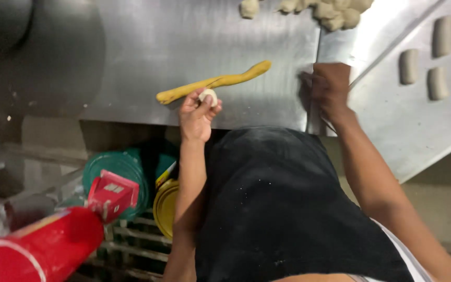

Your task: Rolling out dough and cutting it into small portions for bread rolls.

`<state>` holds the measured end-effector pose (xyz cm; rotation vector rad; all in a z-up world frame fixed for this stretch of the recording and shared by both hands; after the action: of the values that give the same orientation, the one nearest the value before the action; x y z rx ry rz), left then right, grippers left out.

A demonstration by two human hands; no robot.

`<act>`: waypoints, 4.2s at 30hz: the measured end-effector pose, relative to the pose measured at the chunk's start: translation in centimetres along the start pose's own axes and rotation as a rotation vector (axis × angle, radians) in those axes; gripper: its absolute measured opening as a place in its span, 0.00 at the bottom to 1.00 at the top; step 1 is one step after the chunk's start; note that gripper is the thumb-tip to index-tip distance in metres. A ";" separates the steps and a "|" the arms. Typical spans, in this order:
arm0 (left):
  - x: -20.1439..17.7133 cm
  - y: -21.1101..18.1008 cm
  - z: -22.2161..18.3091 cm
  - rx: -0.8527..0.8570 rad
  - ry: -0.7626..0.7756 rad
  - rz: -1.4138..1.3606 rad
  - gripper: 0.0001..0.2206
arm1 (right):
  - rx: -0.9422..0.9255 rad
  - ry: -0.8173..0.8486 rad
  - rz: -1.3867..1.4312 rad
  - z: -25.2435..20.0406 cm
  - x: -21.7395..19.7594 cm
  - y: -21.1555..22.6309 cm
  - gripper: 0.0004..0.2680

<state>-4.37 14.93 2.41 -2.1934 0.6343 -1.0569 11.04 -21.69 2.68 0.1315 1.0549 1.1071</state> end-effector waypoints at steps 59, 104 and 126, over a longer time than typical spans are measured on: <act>11.5 11.8 4.5 0.486 0.049 1.190 0.08 | 0.509 0.044 0.135 -1.0 4.4 7.6 0.04; 14.7 8.9 5.3 0.295 0.488 1.427 0.03 | 0.460 0.406 0.193 1.2 4.7 6.5 0.06; 13.9 8.7 3.5 0.633 0.464 1.555 0.14 | 0.165 0.353 -0.187 0.3 5.1 9.1 0.13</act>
<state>4.95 1.04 1.75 -0.4615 1.5260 -0.6425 5.41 -13.19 4.77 -0.0343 1.4448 0.8906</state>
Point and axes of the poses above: each hand's wrist, its own z-axis towards the middle knuckle, its own x-axis out of the palm, y = z × x, the point moved 7 cm from there along z, towards the middle knuckle, and after that the axes turned 7 degrees about -x, right-handed, at the moved point
